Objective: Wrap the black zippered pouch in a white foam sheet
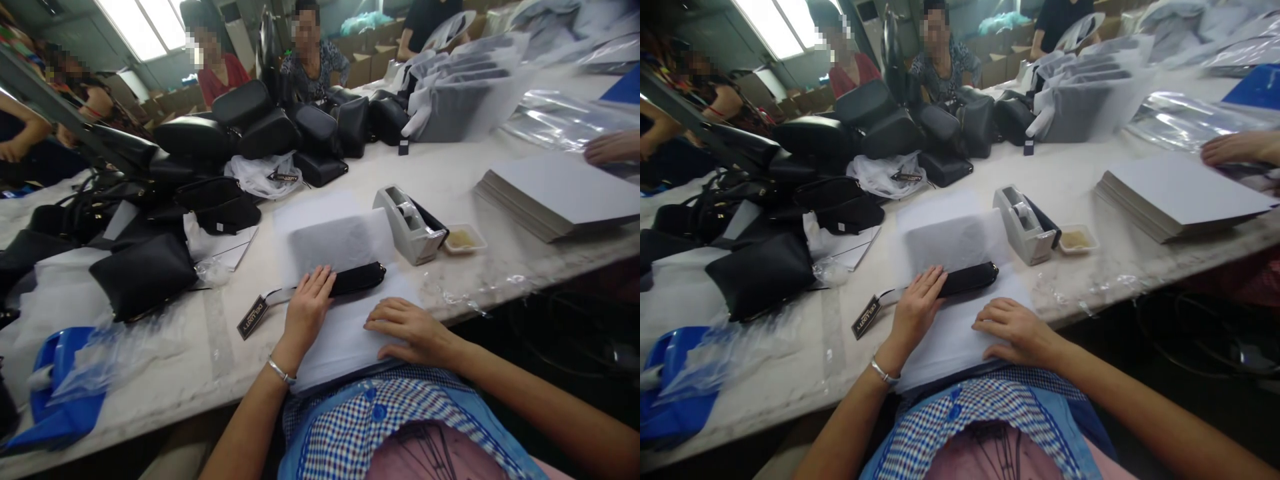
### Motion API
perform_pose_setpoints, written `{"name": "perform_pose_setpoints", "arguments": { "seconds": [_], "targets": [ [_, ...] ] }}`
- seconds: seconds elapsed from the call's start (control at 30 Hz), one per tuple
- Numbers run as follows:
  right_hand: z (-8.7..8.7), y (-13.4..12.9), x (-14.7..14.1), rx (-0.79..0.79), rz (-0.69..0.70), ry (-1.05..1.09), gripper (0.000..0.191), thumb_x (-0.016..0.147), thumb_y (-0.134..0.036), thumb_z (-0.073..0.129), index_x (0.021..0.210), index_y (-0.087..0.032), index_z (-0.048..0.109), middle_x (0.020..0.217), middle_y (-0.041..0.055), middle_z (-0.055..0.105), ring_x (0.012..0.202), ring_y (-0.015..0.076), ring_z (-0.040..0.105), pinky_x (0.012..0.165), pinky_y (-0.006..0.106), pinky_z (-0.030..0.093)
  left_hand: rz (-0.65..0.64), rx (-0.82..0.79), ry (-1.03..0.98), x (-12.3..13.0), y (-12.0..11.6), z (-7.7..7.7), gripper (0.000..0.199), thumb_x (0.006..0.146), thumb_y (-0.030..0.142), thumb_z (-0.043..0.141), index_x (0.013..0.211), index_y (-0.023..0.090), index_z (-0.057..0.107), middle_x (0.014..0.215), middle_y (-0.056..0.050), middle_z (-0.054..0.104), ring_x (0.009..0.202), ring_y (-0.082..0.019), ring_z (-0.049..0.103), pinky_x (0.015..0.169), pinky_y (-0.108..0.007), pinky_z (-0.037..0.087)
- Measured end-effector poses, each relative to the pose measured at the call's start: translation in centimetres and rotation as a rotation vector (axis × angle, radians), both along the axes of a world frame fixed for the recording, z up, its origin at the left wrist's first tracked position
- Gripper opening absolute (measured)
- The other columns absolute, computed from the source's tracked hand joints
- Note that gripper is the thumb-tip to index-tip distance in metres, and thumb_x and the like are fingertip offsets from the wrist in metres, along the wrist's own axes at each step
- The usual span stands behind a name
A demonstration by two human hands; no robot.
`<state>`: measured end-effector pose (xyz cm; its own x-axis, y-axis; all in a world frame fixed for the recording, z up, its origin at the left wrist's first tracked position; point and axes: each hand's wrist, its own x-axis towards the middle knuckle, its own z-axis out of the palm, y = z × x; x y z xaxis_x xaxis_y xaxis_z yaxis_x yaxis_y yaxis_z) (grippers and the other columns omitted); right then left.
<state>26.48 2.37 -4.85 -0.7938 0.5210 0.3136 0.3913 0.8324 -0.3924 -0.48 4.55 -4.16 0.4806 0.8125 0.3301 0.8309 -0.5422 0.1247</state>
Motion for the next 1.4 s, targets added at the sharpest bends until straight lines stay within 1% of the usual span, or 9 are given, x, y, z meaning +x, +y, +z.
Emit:
{"name": "perform_pose_setpoints", "arguments": {
  "seconds": [0.1,0.27,0.43,0.6,0.7,0.87,1.03,1.23,1.4],
  "targets": [
    [-1.2,-1.0,-0.3,-0.095,-0.044,-0.035,0.033,0.092,-0.041,0.062,0.117,-0.019,0.065,0.108,0.0095,0.067,0.1,0.0225,0.058,0.089,0.038,0.046,-0.002,-0.002,-0.02,-0.1,-0.2,0.0,0.054,0.09,0.012,0.059,0.143,0.016,0.045,0.15,-0.011,0.046,0.14,-0.025,0.041,0.115,-0.048,0.039],
    [-2.1,-0.6,-0.8,-0.21,-0.047,-0.057,0.021,0.092,-0.037,0.062,0.102,-0.019,0.066,0.095,0.0063,0.068,0.091,0.0203,0.058,0.081,0.034,0.042,-0.016,-0.018,-0.039,-0.2,-0.1,0.1,0.056,0.09,0.012,0.06,0.143,0.017,0.045,0.15,-0.011,0.046,0.14,-0.025,0.041,0.115,-0.048,0.039],
    [-1.8,-0.3,-0.8,-0.305,-0.014,-0.037,0.016,0.096,-0.032,0.058,0.093,-0.022,0.07,0.09,0.0028,0.069,0.085,0.0169,0.061,0.082,0.031,0.042,-0.018,-0.024,-0.044,-0.2,-0.1,0.1,0.057,0.089,0.014,0.063,0.143,0.017,0.045,0.15,-0.01,0.046,0.14,-0.025,0.041,0.116,-0.048,0.038],
    [-0.7,0.1,-1.0,-0.381,0.007,-0.066,0.019,0.097,-0.031,0.055,0.093,-0.023,0.071,0.09,0.002,0.07,0.083,0.0157,0.062,0.082,0.029,0.043,-0.045,-0.077,-0.049,-0.7,0.0,1.0,0.056,0.089,0.021,0.065,0.141,0.017,0.046,0.151,-0.01,0.045,0.14,-0.025,0.04,0.116,-0.045,0.037],
    [-0.3,0.5,-1.3,-0.359,-0.001,-0.125,0.02,0.098,-0.031,0.052,0.095,-0.021,0.069,0.091,0.0035,0.068,0.084,0.0167,0.061,0.081,0.03,0.043,-0.064,-0.113,-0.075,-1.0,0.2,1.5,0.053,0.091,0.026,0.064,0.141,0.018,0.047,0.151,-0.009,0.045,0.14,-0.024,0.041,0.116,-0.044,0.038],
    [-0.9,0.7,-1.7,-0.256,0.003,-0.163,0.025,0.089,-0.044,0.066,0.095,-0.019,0.067,0.093,0.0056,0.067,0.088,0.0207,0.058,0.079,0.033,0.041,-0.072,-0.125,-0.106,-1.2,0.3,1.9,0.051,0.092,0.025,0.062,0.14,0.02,0.048,0.15,-0.01,0.046,0.139,-0.024,0.043,0.116,-0.044,0.039],
    [-1.1,0.7,-1.9,-0.287,0.006,-0.134,0.02,0.095,-0.037,0.059,0.087,-0.02,0.067,0.085,0.0033,0.067,0.081,0.0176,0.059,0.078,0.032,0.04,-0.064,-0.127,-0.12,-1.1,0.3,1.8,0.049,0.092,0.024,0.061,0.14,0.02,0.049,0.15,-0.009,0.046,0.139,-0.024,0.043,0.116,-0.044,0.038],
    [0.0,1.2,-2.3,-0.356,-0.012,-0.17,0.018,0.095,-0.031,0.056,0.087,-0.021,0.068,0.084,0.0033,0.067,0.08,0.0179,0.06,0.075,0.03,0.043,-0.077,-0.169,-0.15,-1.3,0.4,2.3,0.048,0.092,0.031,0.061,0.139,0.021,0.051,0.149,-0.01,0.048,0.139,-0.024,0.043,0.115,-0.045,0.039],
    [2.6,2.5,-2.4,-0.48,-0.085,-0.112,0.014,0.093,-0.029,0.058,0.084,-0.021,0.065,0.083,0.0012,0.066,0.079,0.0161,0.06,0.074,0.027,0.045,-0.122,-0.326,-0.16,-1.9,0.6,4.6,0.036,0.097,0.045,0.051,0.12,0.022,0.066,0.151,-0.009,0.045,0.141,-0.024,0.039,0.116,-0.043,0.036]
  ]
}}
